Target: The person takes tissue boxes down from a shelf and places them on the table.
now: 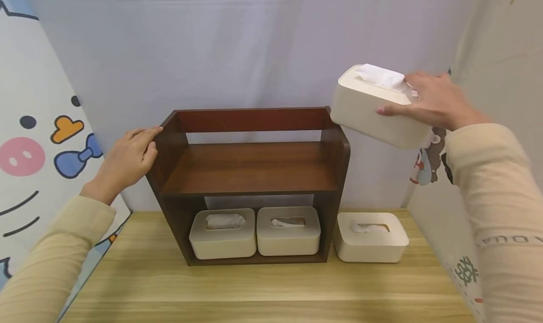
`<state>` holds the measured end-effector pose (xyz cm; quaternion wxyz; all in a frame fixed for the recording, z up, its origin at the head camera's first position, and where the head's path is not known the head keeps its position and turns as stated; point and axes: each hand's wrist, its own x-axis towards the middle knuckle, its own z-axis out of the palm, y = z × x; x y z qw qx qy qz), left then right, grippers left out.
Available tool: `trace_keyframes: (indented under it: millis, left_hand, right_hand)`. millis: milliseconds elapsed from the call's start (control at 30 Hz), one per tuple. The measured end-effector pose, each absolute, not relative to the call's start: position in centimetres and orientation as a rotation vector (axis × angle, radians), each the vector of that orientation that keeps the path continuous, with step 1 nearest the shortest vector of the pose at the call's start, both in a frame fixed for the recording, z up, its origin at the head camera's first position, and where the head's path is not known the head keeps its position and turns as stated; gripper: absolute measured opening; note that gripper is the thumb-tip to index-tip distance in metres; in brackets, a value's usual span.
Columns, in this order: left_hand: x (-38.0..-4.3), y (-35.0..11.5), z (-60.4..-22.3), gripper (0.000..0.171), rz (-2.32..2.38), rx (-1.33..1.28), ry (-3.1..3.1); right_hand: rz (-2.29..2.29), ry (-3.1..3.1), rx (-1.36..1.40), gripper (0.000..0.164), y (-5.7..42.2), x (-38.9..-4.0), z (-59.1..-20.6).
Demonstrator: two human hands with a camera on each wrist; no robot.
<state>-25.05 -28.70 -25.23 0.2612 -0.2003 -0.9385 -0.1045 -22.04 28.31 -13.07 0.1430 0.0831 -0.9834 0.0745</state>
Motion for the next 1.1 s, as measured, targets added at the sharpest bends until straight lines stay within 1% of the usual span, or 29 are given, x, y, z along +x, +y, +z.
trace_keyframes:
  millis: [200,533,667,800,933,1100]
  left_hand:
    - [-25.2,-28.7,-25.4,0.045,-0.273,-0.540,-2.531]
    - [-25.1,-28.6,-25.4,0.044,-0.279,-0.544,-2.528]
    - [-25.0,-28.6,-25.2,0.044,-0.284,-0.547,-2.530]
    - [-24.9,-28.6,-25.2,0.044,-0.285,-0.548,-2.528]
    - [-24.9,-28.6,-25.2,0.044,-0.281,-0.548,-2.526]
    - [-24.9,-28.7,-25.2,0.044,-0.282,-0.552,-2.521]
  right_hand:
    - [0.202,-2.799,0.256,0.070,29.8,-21.1,-14.0]
    - [0.169,-2.783,0.237,0.069,31.9,-19.8,-15.9]
    - [0.139,-2.763,0.240,0.071,32.6,-19.1,-17.6]
    - [0.111,-2.719,0.284,0.066,32.9,-18.4,-19.5]
    - [0.105,-2.727,0.291,0.065,32.9,-17.8,-21.3]
    - [0.138,-2.768,0.277,0.069,33.0,-17.2,-23.5]
